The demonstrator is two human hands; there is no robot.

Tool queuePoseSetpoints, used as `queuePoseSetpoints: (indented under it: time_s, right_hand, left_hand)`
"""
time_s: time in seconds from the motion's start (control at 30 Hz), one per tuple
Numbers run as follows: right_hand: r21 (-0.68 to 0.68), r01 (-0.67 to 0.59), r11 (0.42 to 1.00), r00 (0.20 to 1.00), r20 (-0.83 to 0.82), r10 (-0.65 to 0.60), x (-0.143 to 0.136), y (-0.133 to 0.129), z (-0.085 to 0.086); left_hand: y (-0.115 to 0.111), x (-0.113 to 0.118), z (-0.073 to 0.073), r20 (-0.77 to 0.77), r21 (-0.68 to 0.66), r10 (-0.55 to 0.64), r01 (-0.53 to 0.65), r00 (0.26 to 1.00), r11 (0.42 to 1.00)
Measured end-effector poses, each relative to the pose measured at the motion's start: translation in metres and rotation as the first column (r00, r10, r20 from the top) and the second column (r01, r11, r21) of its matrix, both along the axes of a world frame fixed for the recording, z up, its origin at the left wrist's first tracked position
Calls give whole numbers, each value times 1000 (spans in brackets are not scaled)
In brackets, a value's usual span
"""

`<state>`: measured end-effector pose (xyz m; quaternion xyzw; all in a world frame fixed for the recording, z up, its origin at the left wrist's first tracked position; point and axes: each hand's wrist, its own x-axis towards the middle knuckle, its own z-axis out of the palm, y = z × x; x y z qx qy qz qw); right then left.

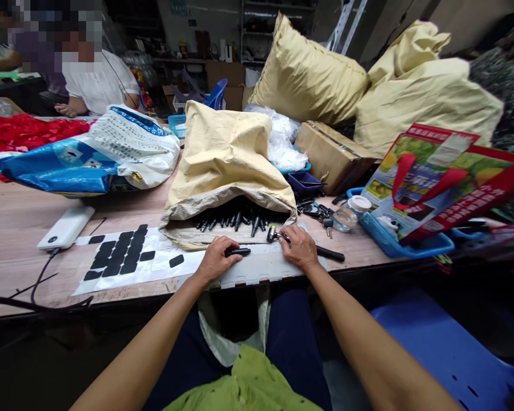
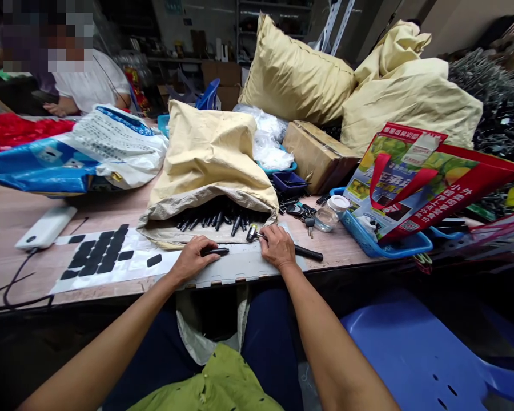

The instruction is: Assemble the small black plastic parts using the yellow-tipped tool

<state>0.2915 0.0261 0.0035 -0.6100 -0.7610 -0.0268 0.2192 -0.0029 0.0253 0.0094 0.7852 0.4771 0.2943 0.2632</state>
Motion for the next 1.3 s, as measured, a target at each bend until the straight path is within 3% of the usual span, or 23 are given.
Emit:
queuePoseSetpoints:
  time_s: [0.73,1.17,1.3]
  right_hand:
    - [16,-2,1000,1000,-8,2,1,0,-2]
    - [42,-55,998,998,33,54,6,0,-2]
    - [83,-98,992,992,-69,104,-8,-4,9]
  left_hand:
    - [1,1,-16,0,123,14,-14,1000,992]
    - [1,1,-16,17,82,48,-49,999,995]
    - [4,2,-15,10,21,67,-67,998,998]
